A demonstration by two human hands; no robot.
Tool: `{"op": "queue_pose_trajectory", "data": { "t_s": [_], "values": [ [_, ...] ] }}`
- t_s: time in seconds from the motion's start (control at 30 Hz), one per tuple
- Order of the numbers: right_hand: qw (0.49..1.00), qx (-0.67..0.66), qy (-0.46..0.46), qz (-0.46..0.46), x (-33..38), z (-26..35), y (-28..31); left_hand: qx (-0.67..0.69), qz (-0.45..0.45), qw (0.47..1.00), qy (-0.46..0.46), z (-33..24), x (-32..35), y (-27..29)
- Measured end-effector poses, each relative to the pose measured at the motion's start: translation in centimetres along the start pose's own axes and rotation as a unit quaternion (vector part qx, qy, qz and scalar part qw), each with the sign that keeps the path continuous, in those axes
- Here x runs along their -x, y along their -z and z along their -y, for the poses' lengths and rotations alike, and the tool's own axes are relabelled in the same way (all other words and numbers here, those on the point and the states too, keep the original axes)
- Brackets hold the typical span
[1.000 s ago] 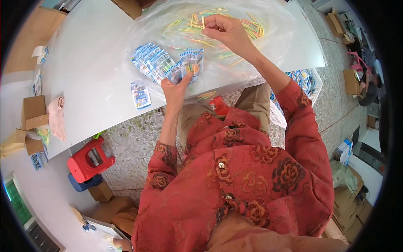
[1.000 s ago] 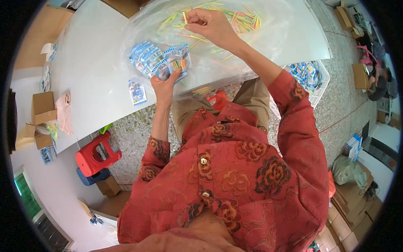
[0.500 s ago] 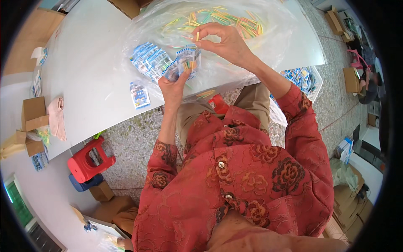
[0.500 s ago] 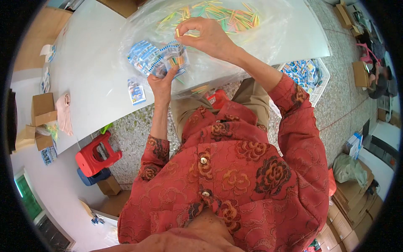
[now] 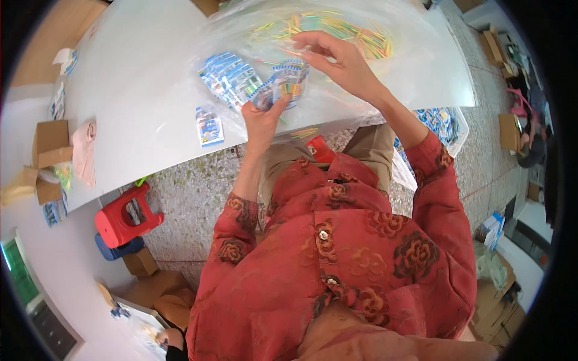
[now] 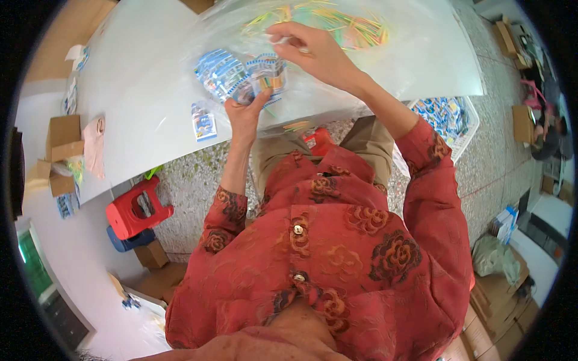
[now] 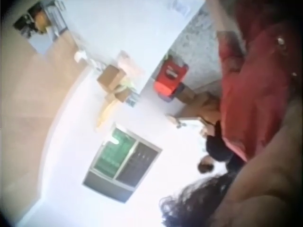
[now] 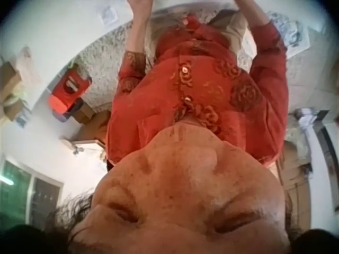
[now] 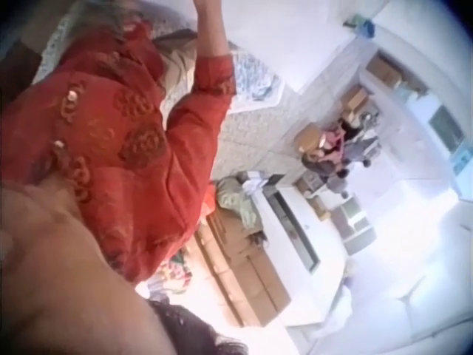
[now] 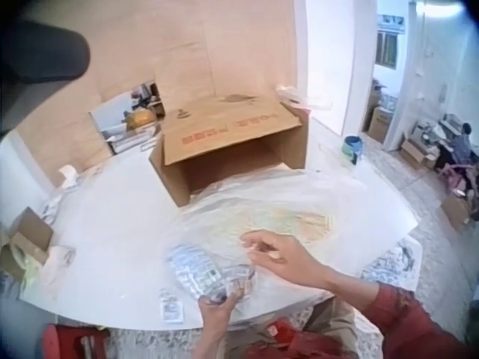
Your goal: Packing individual yellow plastic parts into small plastic bags.
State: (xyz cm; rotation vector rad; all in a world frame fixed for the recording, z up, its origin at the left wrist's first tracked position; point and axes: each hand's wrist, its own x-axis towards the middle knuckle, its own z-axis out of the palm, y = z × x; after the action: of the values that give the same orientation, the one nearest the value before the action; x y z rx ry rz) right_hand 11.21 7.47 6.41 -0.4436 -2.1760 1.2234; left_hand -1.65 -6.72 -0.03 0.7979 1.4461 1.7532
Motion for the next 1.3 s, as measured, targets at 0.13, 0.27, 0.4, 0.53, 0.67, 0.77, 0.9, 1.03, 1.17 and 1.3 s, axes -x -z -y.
{"op": "queue_pose_trajectory", "data": {
  "t_s": [0.13, 0.27, 0.4, 0.53, 0.67, 0.77, 0.9, 1.03, 1.17, 1.3],
  "values": [
    [0.983, -0.109, -0.127, 0.078, 0.7, -1.3, -0.9, 0.025, -0.016, 0.999, 0.018, 0.0, 0.9, 0.2],
    [0.972, -0.121, -0.155, 0.128, 0.6, -4.1, -3.5, 0.022, -0.062, 0.995, 0.070, 1.3, 2.6, 1.6],
    [0.968, -0.158, -0.169, 0.094, -1.4, -4.1, -6.5, 0.034, -0.155, 0.983, 0.088, 3.0, 4.9, 5.3],
    [0.974, -0.113, -0.174, 0.095, -2.8, -7.8, -9.6, 0.056, -0.180, 0.978, 0.091, 1.7, 6.6, 7.4],
    [0.992, 0.038, -0.096, 0.067, -3.2, -7.4, -11.1, 0.030, -0.174, 0.978, 0.113, 0.7, 6.5, 7.6],
    [0.992, 0.109, -0.013, -0.057, -2.8, -6.1, -10.8, 0.018, -0.160, 0.986, 0.052, 0.4, 5.5, 6.5],
    [0.998, 0.042, -0.021, 0.031, -2.1, -1.8, -7.8, 0.000, -0.082, 0.994, 0.076, 0.1, 4.7, 5.4],
    [0.979, -0.084, -0.030, 0.182, -1.0, 0.4, -4.9, -0.007, -0.012, 0.997, 0.075, -0.9, 4.1, 3.4],
    [0.969, -0.062, -0.013, 0.238, 0.7, 0.5, -2.9, -0.059, 0.044, 0.996, 0.043, -1.0, 3.3, 1.5],
    [0.973, -0.065, -0.078, 0.206, 2.0, 1.0, -1.7, -0.095, 0.044, 0.994, 0.044, -1.6, 3.1, -0.2]
  ]
}}
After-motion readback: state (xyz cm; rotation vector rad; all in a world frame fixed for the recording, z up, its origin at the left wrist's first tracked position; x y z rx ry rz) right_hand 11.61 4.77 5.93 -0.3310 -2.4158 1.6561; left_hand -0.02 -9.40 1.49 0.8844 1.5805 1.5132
